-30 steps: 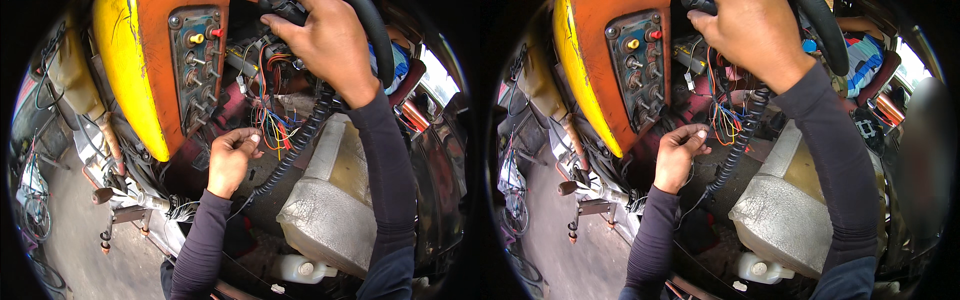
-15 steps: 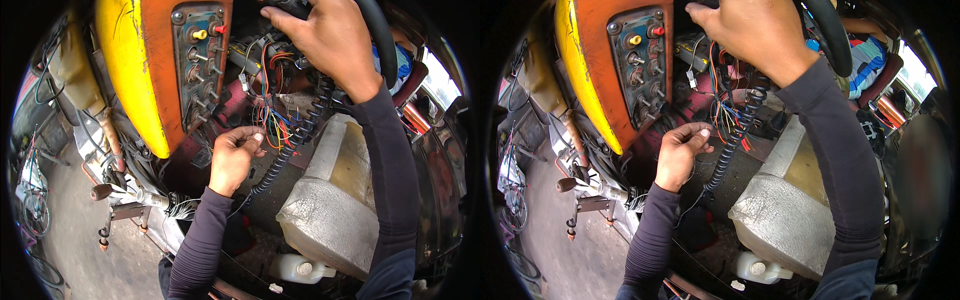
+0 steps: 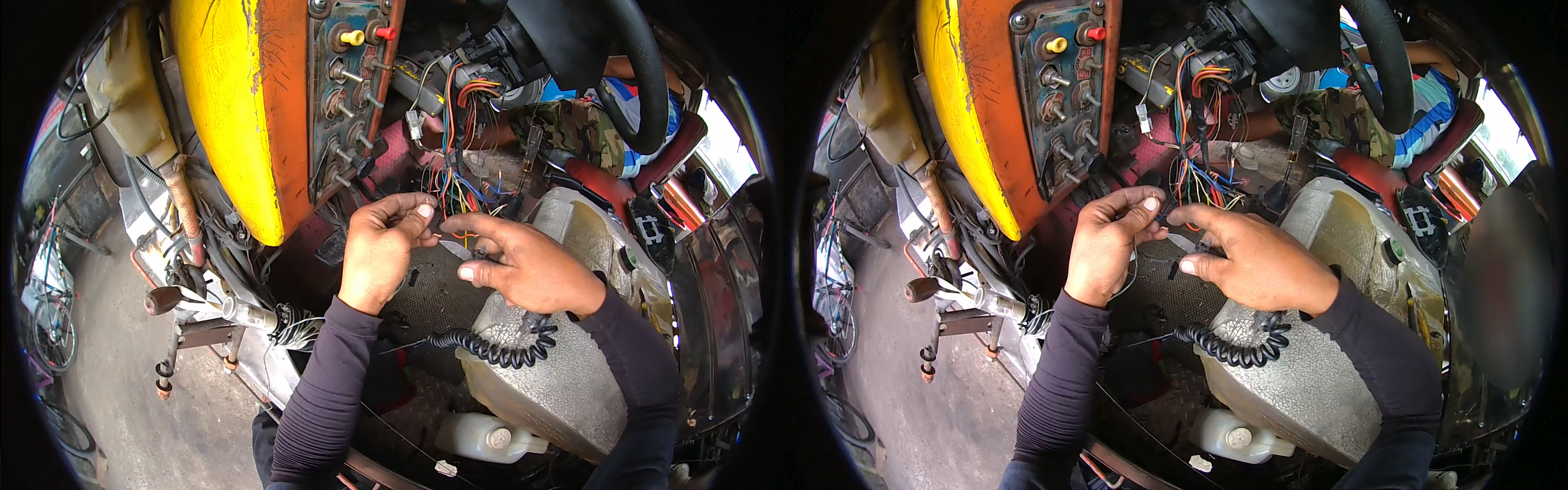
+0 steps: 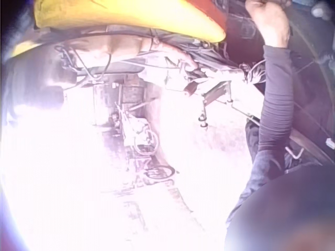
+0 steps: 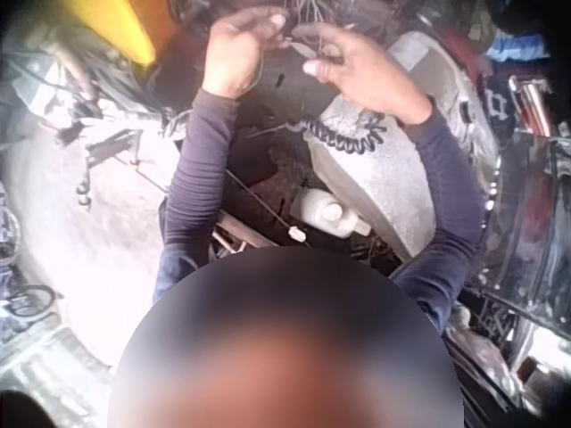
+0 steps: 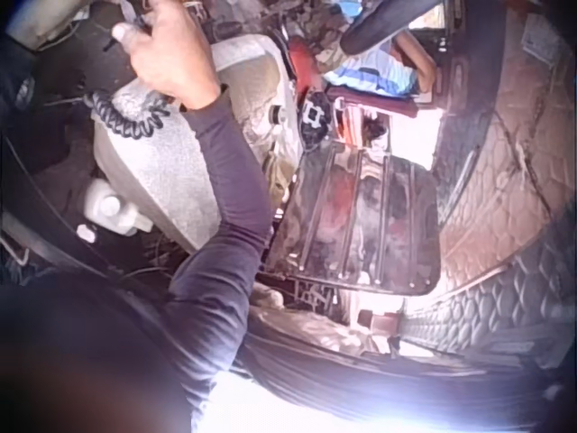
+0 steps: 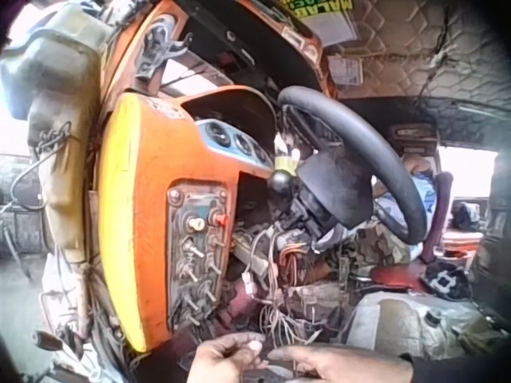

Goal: The person uses a test light to probe multiple exposed wires in a vehicle's dashboard area. They repeatedly touch the test light to different wire ends, checking for electrical continuity or power.

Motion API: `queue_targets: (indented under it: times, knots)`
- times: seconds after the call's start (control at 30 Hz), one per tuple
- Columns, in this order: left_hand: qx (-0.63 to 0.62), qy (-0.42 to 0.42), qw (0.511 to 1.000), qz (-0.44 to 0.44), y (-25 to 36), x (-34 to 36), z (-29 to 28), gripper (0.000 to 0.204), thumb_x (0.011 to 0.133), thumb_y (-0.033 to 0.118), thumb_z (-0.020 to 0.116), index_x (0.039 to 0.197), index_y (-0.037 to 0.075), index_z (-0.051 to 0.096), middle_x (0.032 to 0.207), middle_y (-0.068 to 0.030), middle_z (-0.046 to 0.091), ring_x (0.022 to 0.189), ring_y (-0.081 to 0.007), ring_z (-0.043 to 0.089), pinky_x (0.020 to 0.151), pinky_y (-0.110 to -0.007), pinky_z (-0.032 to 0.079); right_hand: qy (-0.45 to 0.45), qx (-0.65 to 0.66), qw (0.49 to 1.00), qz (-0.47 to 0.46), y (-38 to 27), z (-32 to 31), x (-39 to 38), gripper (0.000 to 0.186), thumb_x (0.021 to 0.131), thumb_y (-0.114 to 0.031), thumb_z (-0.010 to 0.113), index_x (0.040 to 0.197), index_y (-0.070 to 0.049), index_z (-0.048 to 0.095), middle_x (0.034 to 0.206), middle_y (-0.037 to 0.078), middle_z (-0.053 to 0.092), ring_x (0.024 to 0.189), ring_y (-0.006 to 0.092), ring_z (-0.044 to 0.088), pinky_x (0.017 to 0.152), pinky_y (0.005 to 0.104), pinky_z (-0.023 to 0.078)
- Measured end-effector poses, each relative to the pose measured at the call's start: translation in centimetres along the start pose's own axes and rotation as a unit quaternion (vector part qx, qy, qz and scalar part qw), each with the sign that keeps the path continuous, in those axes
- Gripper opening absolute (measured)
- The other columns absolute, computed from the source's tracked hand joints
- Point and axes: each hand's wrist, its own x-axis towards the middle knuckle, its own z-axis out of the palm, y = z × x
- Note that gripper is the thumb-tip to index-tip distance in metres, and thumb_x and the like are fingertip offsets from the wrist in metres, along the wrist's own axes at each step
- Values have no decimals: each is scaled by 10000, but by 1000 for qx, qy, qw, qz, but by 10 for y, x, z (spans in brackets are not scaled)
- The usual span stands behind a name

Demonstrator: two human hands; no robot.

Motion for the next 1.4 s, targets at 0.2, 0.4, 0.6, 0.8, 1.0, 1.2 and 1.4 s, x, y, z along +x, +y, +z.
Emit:
queue_targets:
  times: [0.2,0.4,0.6,0.8,1.0,1.2,1.4]
  knots:
    - [6,-11,1000,0,3,-2,4,247,1044,92,670,1207,-88,713,1004,-92,736,813,-130,695,768,-290,619,-10,52,997,55,-9,-3,4,402,974,-126,723,1350,-37,614,1159,181,732,1068,296,720,956,413,543]
    - [2,-7,1000,-3,3,-3,6,245,1045,91,667,1206,-88,711,991,-87,729,808,-131,690,771,-295,619,-10,69,996,53,-6,-4,5,413,965,-110,729,1355,-38,614,1086,157,748,978,243,719,908,390,545]
    - [4,0,1000,-1,3,-3,5,248,1043,86,666,1210,-93,710,967,-81,715,803,-133,685,770,-298,619,-14,10,995,96,-3,-31,-14,629,954,-108,742,1531,-96,491,852,60,709,577,70,544,527,267,429]
    - [26,-8,1000,-14,4,-3,4,251,1037,92,675,1220,-74,717,1111,-102,734,883,-150,690,821,-316,609,-37,43,983,173,7,-41,-15,552,985,-124,723,1498,-61,530,814,84,709,612,97,569,542,282,443]
    - [18,-15,1000,-12,4,-3,3,249,1040,90,672,1218,-78,718,1104,-103,734,876,-146,687,813,-313,607,-28,76,987,140,9,-38,-11,505,995,-146,727,1475,-78,585,807,65,704,559,68,540,480,260,408]
    - [26,-9,1000,-16,3,-2,3,254,1038,94,674,1221,-77,719,1086,-100,734,869,-143,689,811,-313,608,-26,94,986,133,16,-38,-11,503,992,-144,731,1471,-64,598,829,55,709,566,61,541,482,249,409]
    - [62,-12,998,3,1,-4,4,240,1033,104,682,1196,-65,733,1001,-63,731,827,-115,675,771,-283,592,-24,107,986,124,20,-38,-12,503,991,-120,735,1472,-54,602,845,45,699,592,53,518,501,249,410]
